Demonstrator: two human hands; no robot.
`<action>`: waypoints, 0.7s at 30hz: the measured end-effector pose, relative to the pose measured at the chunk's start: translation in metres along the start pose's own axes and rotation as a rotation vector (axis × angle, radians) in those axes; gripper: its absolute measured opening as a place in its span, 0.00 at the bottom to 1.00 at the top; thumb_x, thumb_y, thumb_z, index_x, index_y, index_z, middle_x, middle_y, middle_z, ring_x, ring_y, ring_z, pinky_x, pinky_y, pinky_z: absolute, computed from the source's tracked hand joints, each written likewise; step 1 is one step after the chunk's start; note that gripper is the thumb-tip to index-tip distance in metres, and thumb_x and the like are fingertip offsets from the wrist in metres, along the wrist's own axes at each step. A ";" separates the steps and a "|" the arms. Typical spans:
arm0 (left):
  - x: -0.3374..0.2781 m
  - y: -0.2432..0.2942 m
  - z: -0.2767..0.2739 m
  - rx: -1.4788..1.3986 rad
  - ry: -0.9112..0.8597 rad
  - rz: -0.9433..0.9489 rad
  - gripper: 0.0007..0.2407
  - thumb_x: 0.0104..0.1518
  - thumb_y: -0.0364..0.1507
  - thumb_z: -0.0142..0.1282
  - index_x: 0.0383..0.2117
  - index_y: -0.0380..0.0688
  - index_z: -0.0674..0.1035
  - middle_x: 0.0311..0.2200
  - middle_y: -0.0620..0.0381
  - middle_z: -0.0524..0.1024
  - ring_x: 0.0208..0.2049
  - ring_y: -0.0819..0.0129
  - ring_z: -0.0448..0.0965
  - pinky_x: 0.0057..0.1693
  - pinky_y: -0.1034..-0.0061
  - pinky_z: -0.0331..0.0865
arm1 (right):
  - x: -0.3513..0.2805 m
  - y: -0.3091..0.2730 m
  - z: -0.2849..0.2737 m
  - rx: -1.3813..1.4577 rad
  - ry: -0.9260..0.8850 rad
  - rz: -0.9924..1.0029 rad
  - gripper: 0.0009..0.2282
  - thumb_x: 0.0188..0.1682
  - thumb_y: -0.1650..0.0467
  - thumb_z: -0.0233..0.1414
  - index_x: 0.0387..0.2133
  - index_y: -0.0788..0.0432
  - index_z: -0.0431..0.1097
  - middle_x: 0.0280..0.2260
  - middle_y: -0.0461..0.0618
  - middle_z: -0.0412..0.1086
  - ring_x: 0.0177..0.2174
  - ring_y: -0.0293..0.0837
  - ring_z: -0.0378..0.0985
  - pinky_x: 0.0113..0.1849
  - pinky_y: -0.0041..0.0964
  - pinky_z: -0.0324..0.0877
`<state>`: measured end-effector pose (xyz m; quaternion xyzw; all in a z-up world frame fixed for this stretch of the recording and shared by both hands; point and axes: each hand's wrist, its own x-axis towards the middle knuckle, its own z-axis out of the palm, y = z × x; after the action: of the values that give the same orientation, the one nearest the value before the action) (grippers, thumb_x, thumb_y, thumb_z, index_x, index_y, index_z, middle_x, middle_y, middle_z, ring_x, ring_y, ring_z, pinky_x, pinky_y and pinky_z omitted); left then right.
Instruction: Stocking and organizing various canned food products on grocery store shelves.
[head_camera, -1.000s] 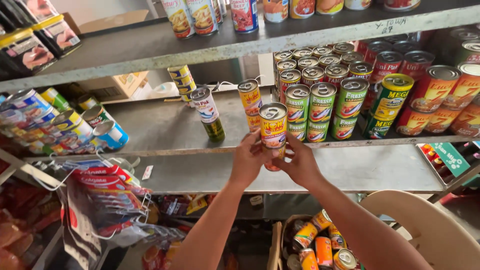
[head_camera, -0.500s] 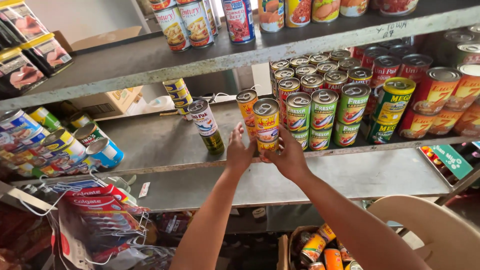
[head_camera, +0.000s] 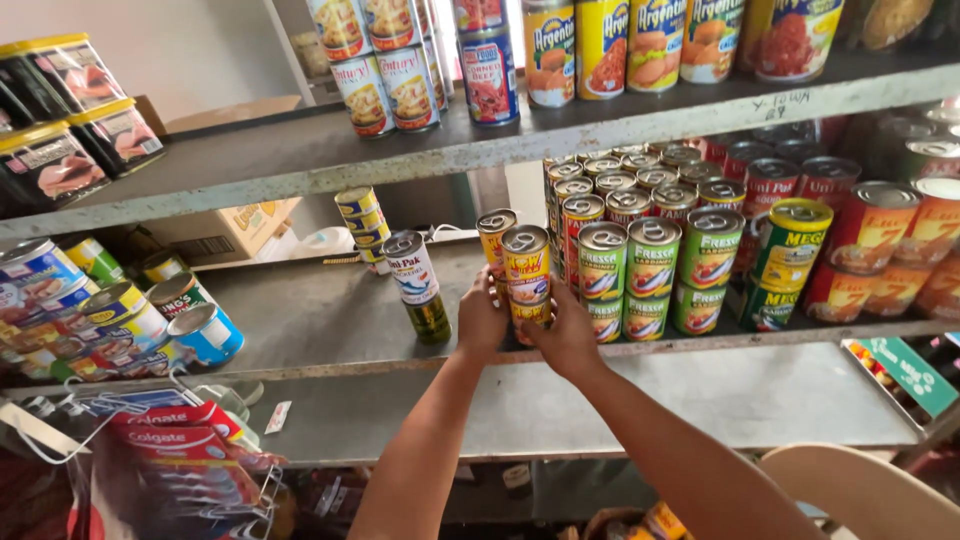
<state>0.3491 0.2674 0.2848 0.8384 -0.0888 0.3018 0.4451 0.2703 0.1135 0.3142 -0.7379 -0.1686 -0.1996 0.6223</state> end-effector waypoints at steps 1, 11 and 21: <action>0.005 -0.004 0.002 -0.002 0.008 0.004 0.24 0.52 0.20 0.57 0.59 0.43 0.70 0.43 0.47 0.82 0.40 0.56 0.86 0.45 0.66 0.78 | 0.002 0.008 0.002 -0.001 -0.002 -0.009 0.31 0.39 0.77 0.63 0.59 0.61 0.60 0.44 0.52 0.74 0.42 0.43 0.80 0.39 0.38 0.79; 0.059 -0.052 0.028 -0.221 -0.081 -0.025 0.25 0.51 0.19 0.60 0.59 0.42 0.73 0.45 0.50 0.82 0.41 0.65 0.86 0.43 0.75 0.80 | 0.033 0.056 0.030 -0.252 0.137 -0.163 0.32 0.34 0.70 0.65 0.56 0.65 0.65 0.48 0.62 0.73 0.48 0.57 0.78 0.49 0.45 0.72; 0.106 -0.103 0.046 -0.017 -0.033 0.286 0.20 0.50 0.29 0.70 0.50 0.39 0.80 0.42 0.44 0.84 0.46 0.58 0.84 0.49 0.67 0.77 | 0.055 0.052 0.041 -0.308 0.160 -0.005 0.35 0.33 0.68 0.67 0.57 0.59 0.61 0.48 0.60 0.74 0.48 0.59 0.77 0.48 0.49 0.71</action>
<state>0.4970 0.3041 0.2563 0.8184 -0.2171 0.3474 0.4031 0.3472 0.1456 0.2915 -0.8058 -0.0879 -0.2829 0.5128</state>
